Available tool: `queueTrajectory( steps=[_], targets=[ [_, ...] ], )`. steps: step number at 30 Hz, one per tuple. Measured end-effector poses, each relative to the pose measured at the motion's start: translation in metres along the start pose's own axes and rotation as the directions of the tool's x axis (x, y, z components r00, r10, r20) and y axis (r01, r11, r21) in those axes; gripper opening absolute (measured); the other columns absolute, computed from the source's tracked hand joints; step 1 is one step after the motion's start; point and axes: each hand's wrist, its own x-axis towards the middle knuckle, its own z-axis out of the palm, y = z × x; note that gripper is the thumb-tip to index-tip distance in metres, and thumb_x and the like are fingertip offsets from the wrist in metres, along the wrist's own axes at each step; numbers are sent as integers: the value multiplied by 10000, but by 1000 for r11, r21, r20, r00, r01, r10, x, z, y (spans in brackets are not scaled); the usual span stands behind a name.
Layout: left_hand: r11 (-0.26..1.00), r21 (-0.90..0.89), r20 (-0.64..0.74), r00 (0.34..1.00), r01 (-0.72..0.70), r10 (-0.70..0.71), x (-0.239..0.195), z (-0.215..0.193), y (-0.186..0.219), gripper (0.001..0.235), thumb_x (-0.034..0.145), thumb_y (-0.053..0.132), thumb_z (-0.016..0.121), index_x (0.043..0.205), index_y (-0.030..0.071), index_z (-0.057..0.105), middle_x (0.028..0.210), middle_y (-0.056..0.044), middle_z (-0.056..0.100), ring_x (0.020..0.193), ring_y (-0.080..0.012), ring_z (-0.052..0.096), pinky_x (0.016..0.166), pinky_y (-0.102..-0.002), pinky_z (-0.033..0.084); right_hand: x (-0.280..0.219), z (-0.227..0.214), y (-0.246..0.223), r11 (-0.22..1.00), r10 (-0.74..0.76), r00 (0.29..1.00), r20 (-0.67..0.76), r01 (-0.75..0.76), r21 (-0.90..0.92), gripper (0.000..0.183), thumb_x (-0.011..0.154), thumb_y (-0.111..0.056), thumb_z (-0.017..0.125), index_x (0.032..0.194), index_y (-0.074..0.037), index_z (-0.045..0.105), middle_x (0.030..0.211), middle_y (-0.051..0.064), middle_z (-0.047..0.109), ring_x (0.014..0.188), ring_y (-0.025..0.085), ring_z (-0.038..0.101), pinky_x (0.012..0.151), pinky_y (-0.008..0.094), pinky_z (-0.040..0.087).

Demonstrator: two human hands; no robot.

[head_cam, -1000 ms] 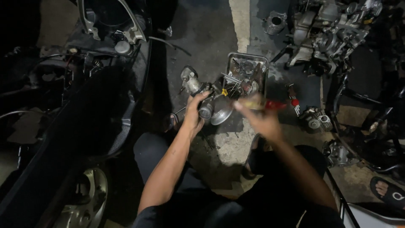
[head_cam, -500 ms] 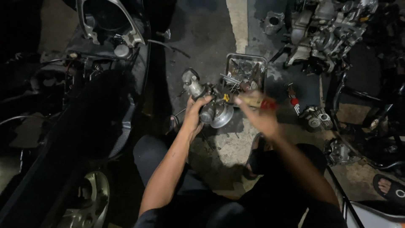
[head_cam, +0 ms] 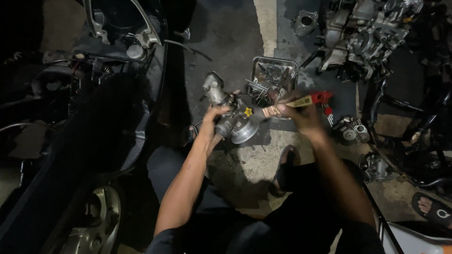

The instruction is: Cleaning a motorcycle carburetor using a brush and cleaning fluid in a workshop environment.

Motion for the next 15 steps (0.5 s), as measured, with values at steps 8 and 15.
queueTrajectory(
  steps=[8, 15],
  targets=[
    [999, 44, 81, 997, 13, -16, -8, 15, 9, 495, 636, 102, 763, 1110, -3, 669, 910, -169, 639, 813, -305, 674, 740, -472, 625, 2, 10, 6, 990, -114, 992, -54, 119, 82, 216, 907, -67, 831, 1027, 55, 698, 1023, 230, 726, 963, 299, 725, 896, 410, 568],
    [997, 79, 73, 997, 3, -9, -19, 32, 21, 444, 664, 109, 734, 1090, -4, 677, 898, -149, 629, 821, -263, 652, 725, -419, 630, 4, -1, 5, 995, -103, 995, -16, 103, 13, 284, 925, -189, 830, 1071, 19, 704, 983, 209, 712, 937, 264, 693, 857, 423, 534]
  ],
)
